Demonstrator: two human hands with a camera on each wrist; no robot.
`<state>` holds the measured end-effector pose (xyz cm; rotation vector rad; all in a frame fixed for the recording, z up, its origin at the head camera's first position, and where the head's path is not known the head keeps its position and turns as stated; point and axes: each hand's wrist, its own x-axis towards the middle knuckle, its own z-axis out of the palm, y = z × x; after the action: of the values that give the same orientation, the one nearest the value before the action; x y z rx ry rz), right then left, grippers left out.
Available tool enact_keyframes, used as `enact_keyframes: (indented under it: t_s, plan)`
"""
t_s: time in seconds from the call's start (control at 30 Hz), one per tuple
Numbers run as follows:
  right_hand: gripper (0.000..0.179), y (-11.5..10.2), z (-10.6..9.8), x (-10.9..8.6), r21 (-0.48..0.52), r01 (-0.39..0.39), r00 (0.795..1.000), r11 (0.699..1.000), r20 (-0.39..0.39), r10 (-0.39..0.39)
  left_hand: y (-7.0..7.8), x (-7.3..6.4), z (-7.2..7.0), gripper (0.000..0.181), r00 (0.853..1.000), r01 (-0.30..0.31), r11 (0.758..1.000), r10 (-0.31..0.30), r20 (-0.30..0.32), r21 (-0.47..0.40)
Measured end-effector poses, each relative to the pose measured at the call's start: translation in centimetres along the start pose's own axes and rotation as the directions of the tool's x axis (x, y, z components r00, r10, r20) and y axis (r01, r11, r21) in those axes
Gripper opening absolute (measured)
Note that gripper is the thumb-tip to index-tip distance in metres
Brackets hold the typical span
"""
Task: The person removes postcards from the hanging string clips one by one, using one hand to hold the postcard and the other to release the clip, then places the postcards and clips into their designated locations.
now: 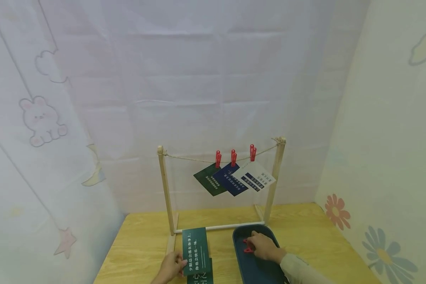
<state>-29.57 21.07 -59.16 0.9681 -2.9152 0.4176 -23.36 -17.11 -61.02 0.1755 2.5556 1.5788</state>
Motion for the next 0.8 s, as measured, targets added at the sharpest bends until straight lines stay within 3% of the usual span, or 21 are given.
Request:
enact_keyframes:
  t_s: [0.3,0.43,0.57,0.8]
  plan:
    - [0.028,0.4,0.8,0.2,0.013,-0.02,1.0,1.0,0.009,0.02,-1.0,-0.8,0.6,0.016,0.997,-0.042,0.998,0.046,0.06,-0.056]
    - [0.026,0.6,1.2,0.2,0.031,-0.042,0.999,0.999,0.006,0.042,-1.6,-1.3,1.0,0.021,0.998,-0.028,0.998,0.03,0.057,-0.052]
    - [0.026,0.8,1.6,0.2,0.018,-0.074,0.997,0.997,0.008,0.074,-1.8,-1.5,1.1,0.023,0.998,0.005,1.0,-0.005,0.06,-0.006]
    - [0.027,1.1,2.2,0.2,-0.029,-0.102,0.994,0.994,0.023,0.103,-2.1,-1.5,1.4,0.02,0.982,0.136,0.985,-0.148,0.114,0.11]
